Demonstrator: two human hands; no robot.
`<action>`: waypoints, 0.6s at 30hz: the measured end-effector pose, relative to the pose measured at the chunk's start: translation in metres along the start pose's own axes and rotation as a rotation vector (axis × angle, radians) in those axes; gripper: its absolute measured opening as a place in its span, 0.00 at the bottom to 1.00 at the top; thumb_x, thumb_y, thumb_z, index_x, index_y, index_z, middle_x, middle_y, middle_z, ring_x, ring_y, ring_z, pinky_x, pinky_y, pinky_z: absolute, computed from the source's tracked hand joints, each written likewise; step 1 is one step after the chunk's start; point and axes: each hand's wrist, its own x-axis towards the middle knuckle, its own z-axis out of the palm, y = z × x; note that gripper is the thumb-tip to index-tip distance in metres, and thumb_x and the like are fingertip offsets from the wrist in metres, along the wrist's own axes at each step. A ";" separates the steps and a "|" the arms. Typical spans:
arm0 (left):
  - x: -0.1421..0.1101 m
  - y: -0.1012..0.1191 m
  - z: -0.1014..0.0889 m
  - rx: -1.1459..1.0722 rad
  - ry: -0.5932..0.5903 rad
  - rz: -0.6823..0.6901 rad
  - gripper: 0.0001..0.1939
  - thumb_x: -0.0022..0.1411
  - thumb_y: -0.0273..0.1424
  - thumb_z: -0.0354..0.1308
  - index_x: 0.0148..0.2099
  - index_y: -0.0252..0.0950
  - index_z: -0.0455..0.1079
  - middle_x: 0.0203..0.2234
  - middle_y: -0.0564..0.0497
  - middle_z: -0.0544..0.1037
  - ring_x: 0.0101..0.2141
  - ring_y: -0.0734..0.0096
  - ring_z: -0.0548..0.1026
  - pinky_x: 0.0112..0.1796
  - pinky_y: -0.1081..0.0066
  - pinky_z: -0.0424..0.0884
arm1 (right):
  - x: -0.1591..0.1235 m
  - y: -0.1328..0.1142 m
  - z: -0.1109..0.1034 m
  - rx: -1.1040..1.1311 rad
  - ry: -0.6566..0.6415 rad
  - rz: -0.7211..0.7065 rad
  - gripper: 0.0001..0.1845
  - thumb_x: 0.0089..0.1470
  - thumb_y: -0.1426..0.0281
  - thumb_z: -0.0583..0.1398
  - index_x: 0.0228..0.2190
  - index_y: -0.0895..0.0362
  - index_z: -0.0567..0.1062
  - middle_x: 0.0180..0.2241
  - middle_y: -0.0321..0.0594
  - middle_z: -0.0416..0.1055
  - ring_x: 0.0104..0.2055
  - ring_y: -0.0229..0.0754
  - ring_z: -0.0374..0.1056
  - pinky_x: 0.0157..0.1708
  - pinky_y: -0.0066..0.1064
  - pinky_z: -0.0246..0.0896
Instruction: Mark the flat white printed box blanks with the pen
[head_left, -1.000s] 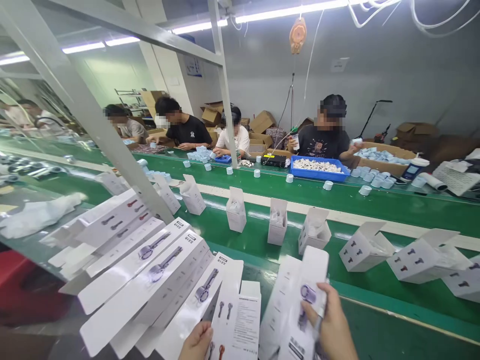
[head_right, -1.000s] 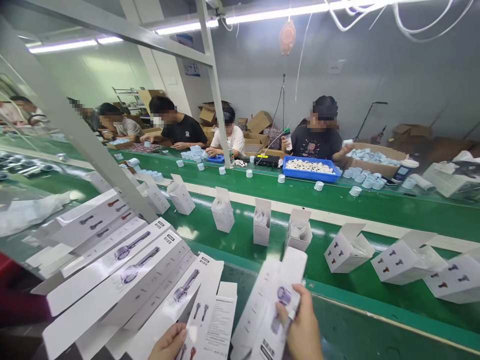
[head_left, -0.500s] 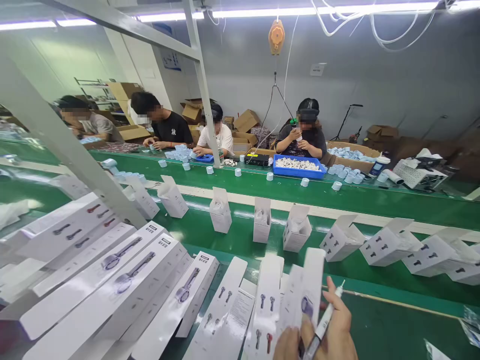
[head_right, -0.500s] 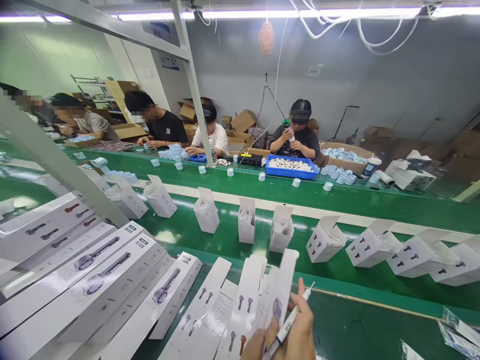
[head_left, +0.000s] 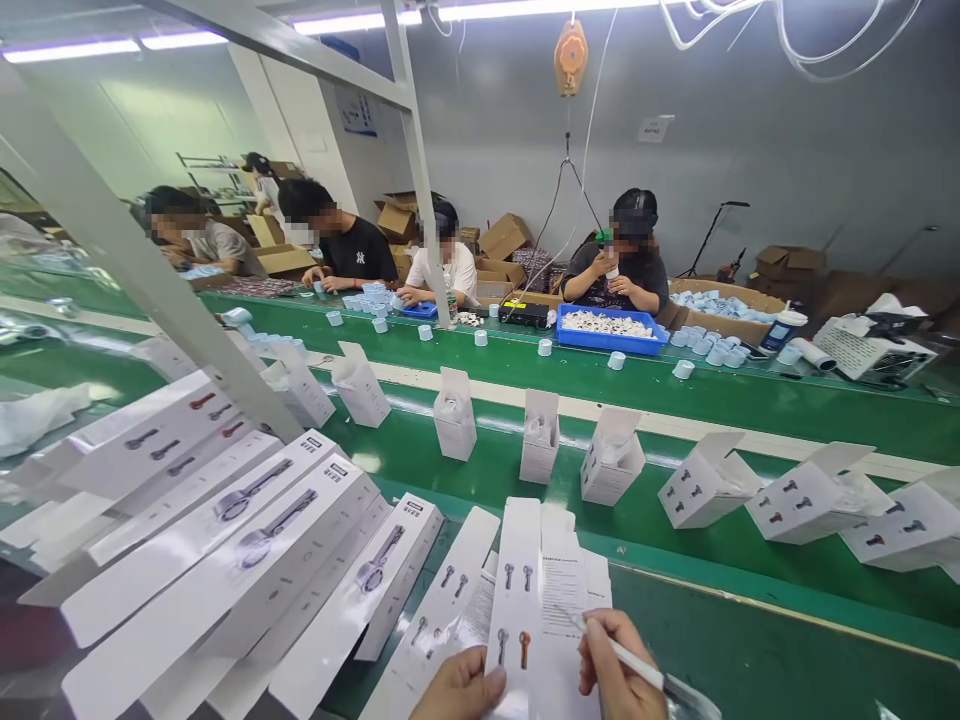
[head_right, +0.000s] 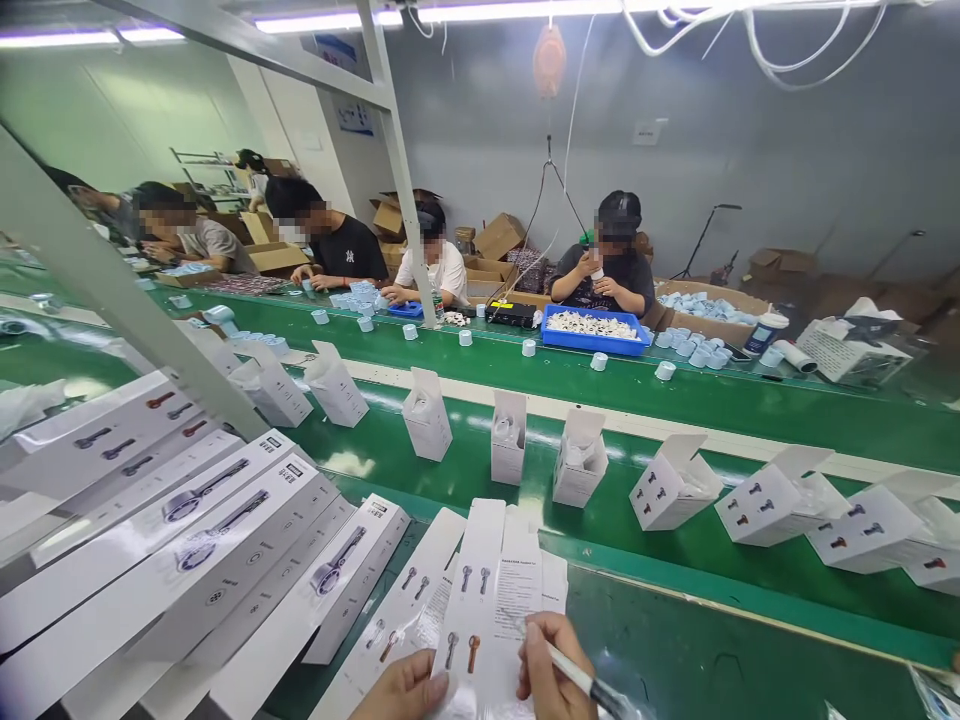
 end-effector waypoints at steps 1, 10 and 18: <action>0.003 -0.002 0.000 0.042 0.038 0.005 0.30 0.38 0.51 0.72 0.35 0.30 0.75 0.29 0.42 0.81 0.34 0.55 0.79 0.44 0.60 0.71 | 0.003 0.004 0.006 -0.018 -0.039 0.024 0.25 0.47 0.43 0.60 0.30 0.53 0.68 0.18 0.28 0.65 0.17 0.35 0.60 0.17 0.27 0.55; 0.015 0.003 0.026 -0.039 0.159 0.192 0.31 0.33 0.48 0.74 0.37 0.35 0.72 0.37 0.43 0.82 0.42 0.53 0.78 0.50 0.57 0.71 | 0.030 0.020 0.015 -0.365 0.009 -0.192 0.24 0.53 0.45 0.55 0.22 0.51 0.60 0.18 0.27 0.55 0.24 0.38 0.57 0.28 0.31 0.54; 0.015 0.001 0.025 0.048 0.120 0.174 0.30 0.37 0.49 0.72 0.37 0.36 0.70 0.33 0.45 0.83 0.34 0.57 0.79 0.42 0.60 0.71 | 0.032 0.026 0.019 -0.392 0.060 -0.209 0.25 0.51 0.43 0.55 0.22 0.50 0.60 0.18 0.29 0.58 0.26 0.41 0.58 0.29 0.32 0.54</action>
